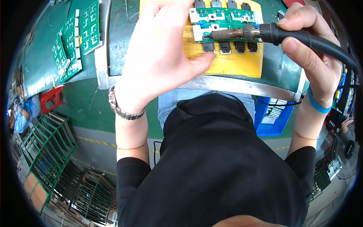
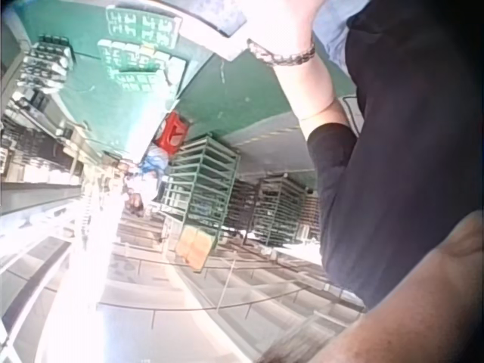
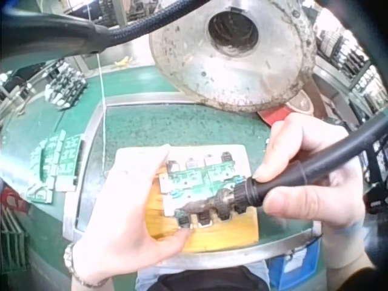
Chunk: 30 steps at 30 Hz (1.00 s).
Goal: The person solders electronic components onto circuit boards using a soldering iron and solder wire.
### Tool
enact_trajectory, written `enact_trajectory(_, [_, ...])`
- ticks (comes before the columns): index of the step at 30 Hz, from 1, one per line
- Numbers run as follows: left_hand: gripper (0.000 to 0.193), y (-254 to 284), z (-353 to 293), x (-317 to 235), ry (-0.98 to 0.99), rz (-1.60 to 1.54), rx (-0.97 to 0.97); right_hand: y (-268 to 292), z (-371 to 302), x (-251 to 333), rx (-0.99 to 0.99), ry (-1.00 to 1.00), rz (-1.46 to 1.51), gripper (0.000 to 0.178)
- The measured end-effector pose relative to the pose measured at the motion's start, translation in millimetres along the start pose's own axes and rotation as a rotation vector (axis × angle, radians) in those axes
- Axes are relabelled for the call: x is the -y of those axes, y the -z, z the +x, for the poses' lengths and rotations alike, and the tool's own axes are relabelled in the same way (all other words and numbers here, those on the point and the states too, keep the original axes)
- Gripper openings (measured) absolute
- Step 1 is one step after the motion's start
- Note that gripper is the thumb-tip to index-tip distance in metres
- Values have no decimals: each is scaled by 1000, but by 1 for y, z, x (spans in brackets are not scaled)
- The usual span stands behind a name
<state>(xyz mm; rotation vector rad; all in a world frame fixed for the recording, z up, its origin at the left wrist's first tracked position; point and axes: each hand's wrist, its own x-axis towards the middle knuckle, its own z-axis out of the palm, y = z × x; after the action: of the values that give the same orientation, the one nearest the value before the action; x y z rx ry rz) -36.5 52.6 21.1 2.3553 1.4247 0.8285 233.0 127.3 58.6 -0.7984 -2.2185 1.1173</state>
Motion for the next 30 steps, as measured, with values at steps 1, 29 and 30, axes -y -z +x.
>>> enact_trajectory(1, [87,0,1,-1,-6,2,-1,1,0,-9,-18,-49,62,28])
enact_trajectory(29, [79,-4,8,-8,-7,-45,34,-3,22,19,-27,-87,201,27])
enact_trajectory(30, [79,-5,8,-8,-9,-47,37,-1,22,18,-13,-135,231,27])
